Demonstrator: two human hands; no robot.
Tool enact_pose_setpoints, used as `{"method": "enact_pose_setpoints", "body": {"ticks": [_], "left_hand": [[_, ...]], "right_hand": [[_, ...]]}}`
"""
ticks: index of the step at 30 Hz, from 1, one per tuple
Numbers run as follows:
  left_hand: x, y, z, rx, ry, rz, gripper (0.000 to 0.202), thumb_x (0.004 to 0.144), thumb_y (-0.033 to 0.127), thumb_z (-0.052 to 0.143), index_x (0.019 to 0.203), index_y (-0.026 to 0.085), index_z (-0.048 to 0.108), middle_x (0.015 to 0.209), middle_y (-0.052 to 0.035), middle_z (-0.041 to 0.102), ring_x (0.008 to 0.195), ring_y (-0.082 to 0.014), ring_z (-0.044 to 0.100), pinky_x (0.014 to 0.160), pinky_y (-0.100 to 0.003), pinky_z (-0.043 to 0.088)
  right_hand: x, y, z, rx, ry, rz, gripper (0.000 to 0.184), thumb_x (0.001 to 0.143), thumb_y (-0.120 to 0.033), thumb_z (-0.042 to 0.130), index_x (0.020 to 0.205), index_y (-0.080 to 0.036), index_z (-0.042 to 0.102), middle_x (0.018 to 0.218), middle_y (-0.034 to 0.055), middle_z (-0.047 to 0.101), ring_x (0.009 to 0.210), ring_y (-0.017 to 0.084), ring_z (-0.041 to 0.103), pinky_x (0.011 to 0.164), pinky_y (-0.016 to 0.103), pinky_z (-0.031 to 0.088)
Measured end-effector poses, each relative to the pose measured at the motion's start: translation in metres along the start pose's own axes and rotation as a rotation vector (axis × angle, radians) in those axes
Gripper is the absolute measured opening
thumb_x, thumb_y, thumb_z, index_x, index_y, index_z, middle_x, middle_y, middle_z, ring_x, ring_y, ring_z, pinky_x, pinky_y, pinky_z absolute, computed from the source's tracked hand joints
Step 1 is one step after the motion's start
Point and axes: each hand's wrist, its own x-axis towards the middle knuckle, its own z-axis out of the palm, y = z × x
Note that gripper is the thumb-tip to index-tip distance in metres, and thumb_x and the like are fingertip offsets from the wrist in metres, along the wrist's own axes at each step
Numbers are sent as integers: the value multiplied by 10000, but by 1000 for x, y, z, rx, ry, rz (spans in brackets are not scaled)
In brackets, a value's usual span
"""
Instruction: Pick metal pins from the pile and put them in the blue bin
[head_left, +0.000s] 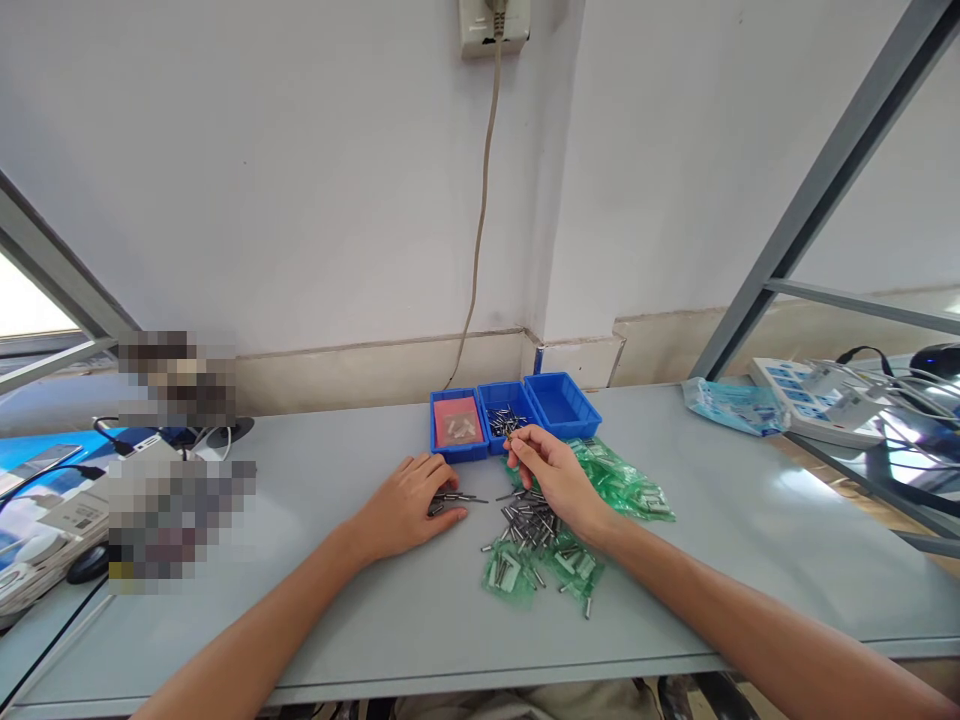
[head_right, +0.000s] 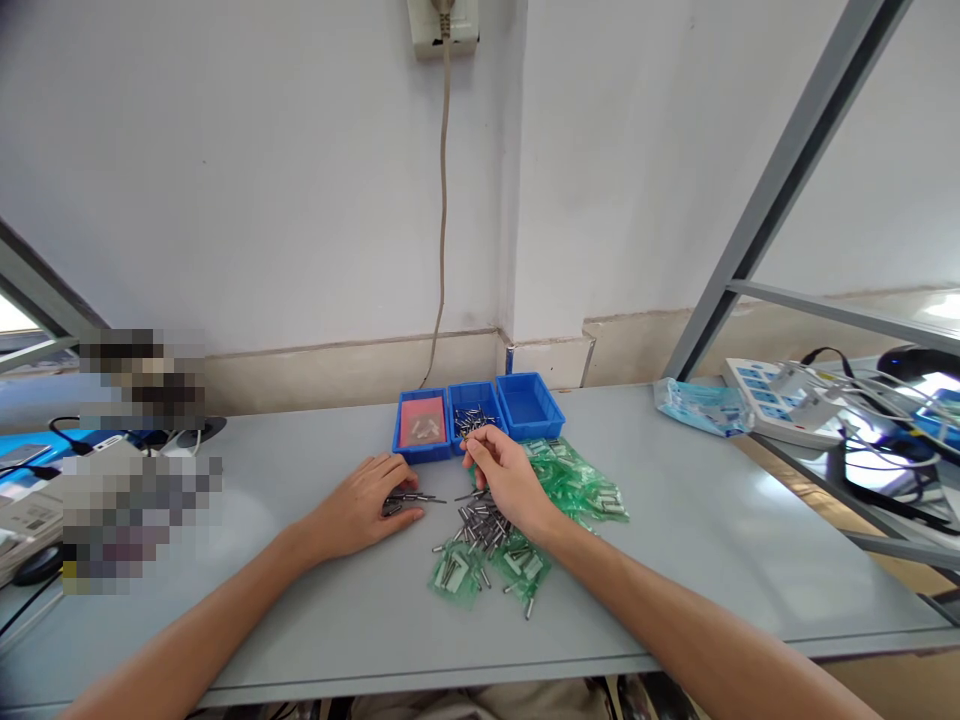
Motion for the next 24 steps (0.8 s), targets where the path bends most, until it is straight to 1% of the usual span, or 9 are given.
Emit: {"method": "enact_pose_setpoints", "body": {"ticks": [2, 5, 6, 12, 17, 24], "left_hand": [[0, 1, 0, -7, 1, 3, 180, 1008, 395, 607, 1037, 221, 574, 1047, -52, 633, 971, -244, 590, 882, -380, 462], [-1, 2, 0, -17, -4, 5, 89, 991, 286, 574, 1048, 221, 555, 1042, -55, 624, 956, -244, 579, 878, -382, 460], [-1, 3, -1, -22, -11, 3, 89, 974, 251, 569, 1057, 222, 551, 1048, -56, 621, 958, -246, 575, 881, -384, 459], [-2, 5, -8, -34, -31, -12, 233, 847, 123, 554, 1053, 227, 529, 1051, -46, 609, 946, -244, 566, 863, -379, 457], [-1, 4, -10, 0, -26, 4, 258, 805, 91, 504, 1024, 226, 506, 1008, -45, 597, 891, -237, 559, 831, -371, 452], [-1, 4, -10, 41, -42, 11, 241, 786, 95, 510, 985, 225, 472, 975, -41, 584, 857, -232, 541, 816, -366, 436]], "right_hand": [[0, 0, 0, 4, 0, -5, 310, 986, -542, 590, 957, -234, 613, 846, 2, 631, 597, 131, 501, 580, 290, 409], [0, 0, 1, 8, -3, -5, 299, 987, -529, 593, 944, -233, 609, 840, -5, 629, 590, 125, 499, 576, 291, 396], [0, -1, 1, 10, -2, -2, 297, 986, -526, 594, 945, -232, 609, 839, -6, 629, 590, 125, 499, 574, 291, 392], [-1, -3, 1, 16, -2, 15, 288, 984, -517, 596, 950, -231, 605, 827, -9, 619, 598, 126, 502, 583, 290, 398], [-1, -2, 1, 16, 5, 17, 291, 977, -525, 604, 950, -236, 606, 833, -12, 627, 595, 123, 502, 578, 288, 398], [0, 0, 1, 16, 0, 11, 285, 979, -519, 598, 954, -235, 600, 833, -12, 620, 592, 123, 503, 583, 289, 396]]}}
